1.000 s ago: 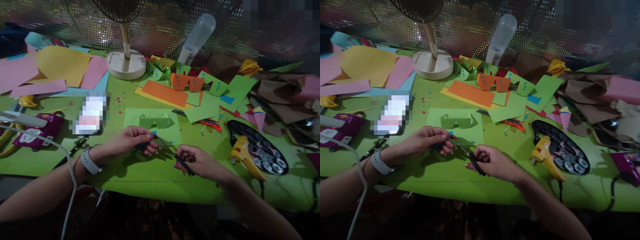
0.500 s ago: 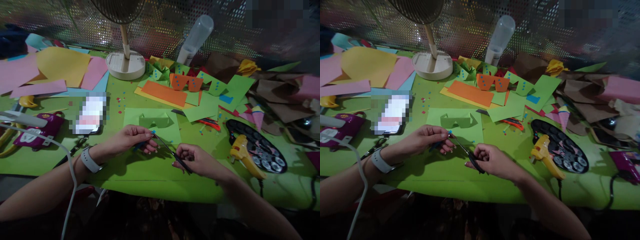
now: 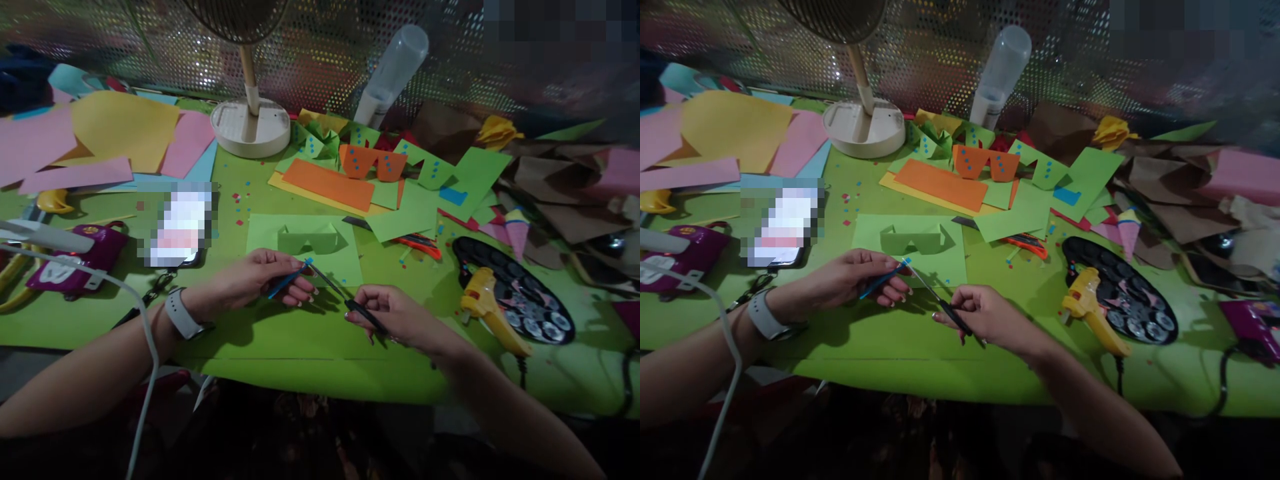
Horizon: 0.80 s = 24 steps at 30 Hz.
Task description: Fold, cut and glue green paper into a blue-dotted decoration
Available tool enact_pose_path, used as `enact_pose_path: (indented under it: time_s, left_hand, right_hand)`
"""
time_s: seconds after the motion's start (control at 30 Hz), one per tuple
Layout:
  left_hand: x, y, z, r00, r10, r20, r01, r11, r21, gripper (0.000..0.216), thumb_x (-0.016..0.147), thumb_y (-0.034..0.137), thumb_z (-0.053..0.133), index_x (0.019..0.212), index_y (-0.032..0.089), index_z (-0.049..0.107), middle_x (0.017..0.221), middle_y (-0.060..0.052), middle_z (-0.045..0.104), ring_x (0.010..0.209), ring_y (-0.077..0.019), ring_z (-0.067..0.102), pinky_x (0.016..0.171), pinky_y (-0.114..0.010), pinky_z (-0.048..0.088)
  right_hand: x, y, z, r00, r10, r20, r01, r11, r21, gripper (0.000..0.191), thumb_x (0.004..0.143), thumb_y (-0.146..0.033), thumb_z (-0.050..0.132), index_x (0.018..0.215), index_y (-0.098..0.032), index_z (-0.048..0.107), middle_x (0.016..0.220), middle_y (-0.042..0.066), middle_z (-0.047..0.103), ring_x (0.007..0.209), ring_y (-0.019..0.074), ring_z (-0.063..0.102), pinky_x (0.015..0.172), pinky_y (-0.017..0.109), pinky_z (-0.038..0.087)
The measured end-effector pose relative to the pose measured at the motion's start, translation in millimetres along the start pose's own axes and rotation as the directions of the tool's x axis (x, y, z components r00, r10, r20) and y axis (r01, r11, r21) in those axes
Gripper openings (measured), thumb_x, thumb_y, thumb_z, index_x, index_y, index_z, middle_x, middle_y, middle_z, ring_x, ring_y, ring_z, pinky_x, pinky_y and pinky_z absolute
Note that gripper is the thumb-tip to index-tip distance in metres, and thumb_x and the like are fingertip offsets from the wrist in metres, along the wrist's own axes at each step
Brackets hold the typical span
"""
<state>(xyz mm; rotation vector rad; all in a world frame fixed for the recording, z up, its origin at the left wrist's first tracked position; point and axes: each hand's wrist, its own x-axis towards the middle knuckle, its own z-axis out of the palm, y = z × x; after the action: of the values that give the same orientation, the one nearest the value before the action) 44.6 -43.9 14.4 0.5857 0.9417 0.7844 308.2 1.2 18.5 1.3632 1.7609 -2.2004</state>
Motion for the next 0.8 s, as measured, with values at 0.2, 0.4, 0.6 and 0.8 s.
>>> enact_pose_path:
  time_s: [0.2, 0.4, 0.6, 0.8]
  left_hand:
    - [0.8, 0.9, -1.6, 0.998, -0.055, -0.005, 0.054, 0.996, -0.072, 0.013, 0.09, 0.019, 0.066, 0.094, 0.009, 0.073, 0.097, -0.017, 0.077, 0.08, -0.02, 0.075, 0.073, -0.029, 0.062]
    - [1.2, 0.6, -1.5, 0.999, -0.053, -0.014, 0.052, 0.996, -0.068, 0.011, 0.088, 0.016, 0.067, 0.096, 0.009, 0.072, 0.099, -0.017, 0.077, 0.08, -0.0194, 0.075, 0.074, -0.03, 0.062]
    - [2.2, -0.7, -1.7, 0.999, -0.053, -0.009, 0.052, 0.994, -0.101, 0.01, 0.088, 0.015, 0.067, 0.095, 0.011, 0.072, 0.098, -0.015, 0.077, 0.08, -0.0191, 0.075, 0.074, -0.03, 0.062]
    - [2.8, -1.0, -3.7, 0.998, -0.056, -0.002, 0.055, 0.994, -0.098, 0.012, 0.087, 0.016, 0.069, 0.096, 0.011, 0.072, 0.099, -0.016, 0.077, 0.082, -0.0197, 0.075, 0.075, -0.03, 0.062]
  right_hand:
    - [0.6, 1.5, -2.8, 1.0, 0.017, 0.002, -0.017, 1.0, -0.007, 0.041, 0.071, -0.052, 0.079, 0.078, -0.02, 0.055, 0.057, -0.005, 0.057, 0.044, 0.0059, 0.046, 0.038, 0.018, 0.026]
    - [0.0, -2.8, 0.2, 1.0, 0.021, -0.001, -0.021, 1.0, -0.01, 0.041, 0.07, -0.05, 0.08, 0.075, -0.02, 0.053, 0.056, -0.005, 0.057, 0.043, 0.0055, 0.044, 0.038, 0.019, 0.024]
    - [0.0, -2.7, 0.4, 1.0, 0.022, 0.002, -0.021, 1.0, -0.015, 0.042, 0.07, -0.052, 0.08, 0.076, -0.02, 0.053, 0.057, -0.004, 0.057, 0.046, 0.0067, 0.048, 0.04, 0.019, 0.027]
    - [-0.2, -3.1, 0.2, 1.0, 0.022, 0.003, -0.022, 1.0, -0.005, 0.042, 0.069, -0.051, 0.08, 0.074, -0.02, 0.053, 0.057, -0.005, 0.056, 0.047, 0.0073, 0.049, 0.04, 0.019, 0.028]
